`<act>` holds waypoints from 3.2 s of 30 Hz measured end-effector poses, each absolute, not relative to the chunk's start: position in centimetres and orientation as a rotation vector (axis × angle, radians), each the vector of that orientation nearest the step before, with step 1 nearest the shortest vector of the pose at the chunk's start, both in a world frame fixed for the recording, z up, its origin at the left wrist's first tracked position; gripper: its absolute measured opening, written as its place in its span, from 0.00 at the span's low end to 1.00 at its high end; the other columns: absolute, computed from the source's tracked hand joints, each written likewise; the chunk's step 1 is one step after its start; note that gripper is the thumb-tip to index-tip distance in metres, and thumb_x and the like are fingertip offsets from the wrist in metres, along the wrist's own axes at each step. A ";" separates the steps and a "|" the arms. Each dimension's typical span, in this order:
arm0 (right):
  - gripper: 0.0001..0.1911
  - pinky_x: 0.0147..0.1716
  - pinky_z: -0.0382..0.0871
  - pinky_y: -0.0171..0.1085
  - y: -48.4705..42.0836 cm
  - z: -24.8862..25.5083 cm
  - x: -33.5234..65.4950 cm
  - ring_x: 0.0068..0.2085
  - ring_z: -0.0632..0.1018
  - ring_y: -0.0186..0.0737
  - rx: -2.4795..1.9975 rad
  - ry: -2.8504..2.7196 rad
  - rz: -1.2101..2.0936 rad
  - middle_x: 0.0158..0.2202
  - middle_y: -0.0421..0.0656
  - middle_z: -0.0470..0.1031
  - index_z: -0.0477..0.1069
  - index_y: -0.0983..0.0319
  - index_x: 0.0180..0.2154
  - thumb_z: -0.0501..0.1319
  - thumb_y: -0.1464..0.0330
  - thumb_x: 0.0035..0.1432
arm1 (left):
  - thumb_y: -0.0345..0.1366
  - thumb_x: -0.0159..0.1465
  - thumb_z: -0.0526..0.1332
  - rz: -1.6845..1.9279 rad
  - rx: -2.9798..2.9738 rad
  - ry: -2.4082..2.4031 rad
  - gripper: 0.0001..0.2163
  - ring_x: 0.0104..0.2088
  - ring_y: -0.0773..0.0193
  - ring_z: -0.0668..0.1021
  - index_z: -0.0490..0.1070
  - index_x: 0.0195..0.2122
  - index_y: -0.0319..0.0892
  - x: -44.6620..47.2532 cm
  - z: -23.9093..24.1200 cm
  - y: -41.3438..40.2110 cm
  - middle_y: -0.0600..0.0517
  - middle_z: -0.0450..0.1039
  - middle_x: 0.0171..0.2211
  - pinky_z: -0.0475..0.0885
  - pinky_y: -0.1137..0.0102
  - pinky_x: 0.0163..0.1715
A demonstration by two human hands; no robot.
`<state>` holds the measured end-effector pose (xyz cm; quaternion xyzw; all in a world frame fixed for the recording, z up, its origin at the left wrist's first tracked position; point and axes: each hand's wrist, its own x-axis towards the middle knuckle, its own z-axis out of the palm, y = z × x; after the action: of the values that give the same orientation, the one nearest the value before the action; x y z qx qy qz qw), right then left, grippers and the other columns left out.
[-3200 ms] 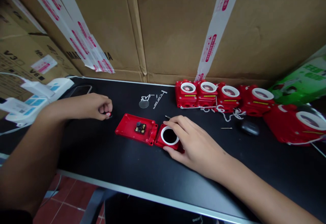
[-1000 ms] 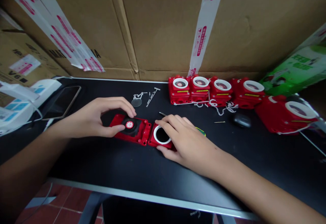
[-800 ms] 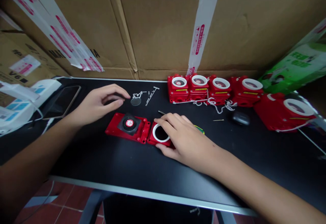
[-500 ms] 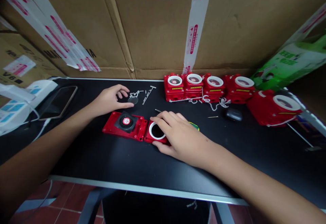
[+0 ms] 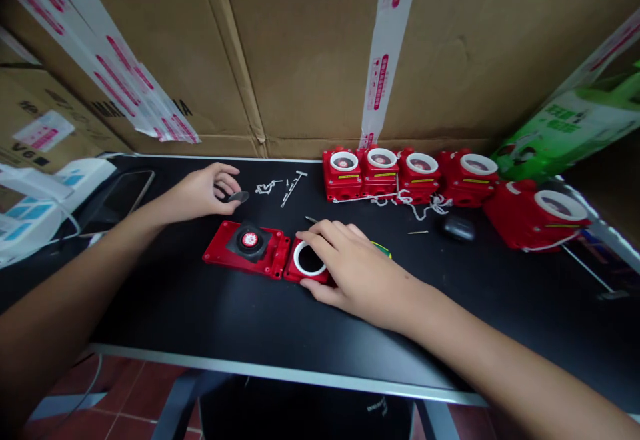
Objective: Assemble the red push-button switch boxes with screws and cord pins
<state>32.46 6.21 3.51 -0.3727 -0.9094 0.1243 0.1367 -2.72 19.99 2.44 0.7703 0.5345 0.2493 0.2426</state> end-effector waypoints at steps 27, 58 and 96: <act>0.30 0.58 0.77 0.59 6.2 3.3 32.6 0.56 0.78 0.58 -1.056 -2.626 0.350 0.62 0.57 0.74 0.68 0.66 0.68 0.69 0.62 0.70 | 0.29 0.61 0.69 0.516 2.562 0.886 0.18 0.50 0.57 0.79 0.78 0.53 0.47 1.5 8.3 10.5 0.49 0.76 0.49 0.76 0.65 0.52; 0.30 0.57 0.77 0.59 6.2 3.3 32.5 0.56 0.79 0.59 -1.061 -2.639 0.337 0.62 0.58 0.74 0.68 0.65 0.68 0.69 0.62 0.70 | 0.33 0.67 0.69 0.536 2.547 0.861 0.16 0.51 0.57 0.81 0.75 0.56 0.47 1.4 8.4 10.7 0.49 0.79 0.52 0.76 0.64 0.54; 0.38 0.28 0.81 0.57 2.7 6.2 34.1 0.34 0.84 0.64 -1.232 -2.655 -0.293 0.40 0.62 0.81 0.77 0.68 0.47 0.63 0.38 0.64 | 0.51 0.51 0.80 -0.099 2.366 1.113 0.45 0.57 0.46 0.81 0.67 0.69 0.48 -3.2 7.2 13.8 0.42 0.70 0.64 0.79 0.58 0.57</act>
<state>34.12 2.72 6.21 -0.4166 -0.8981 -0.0991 0.0997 -3.25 13.76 7.20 0.8733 0.4109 -0.0365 0.2593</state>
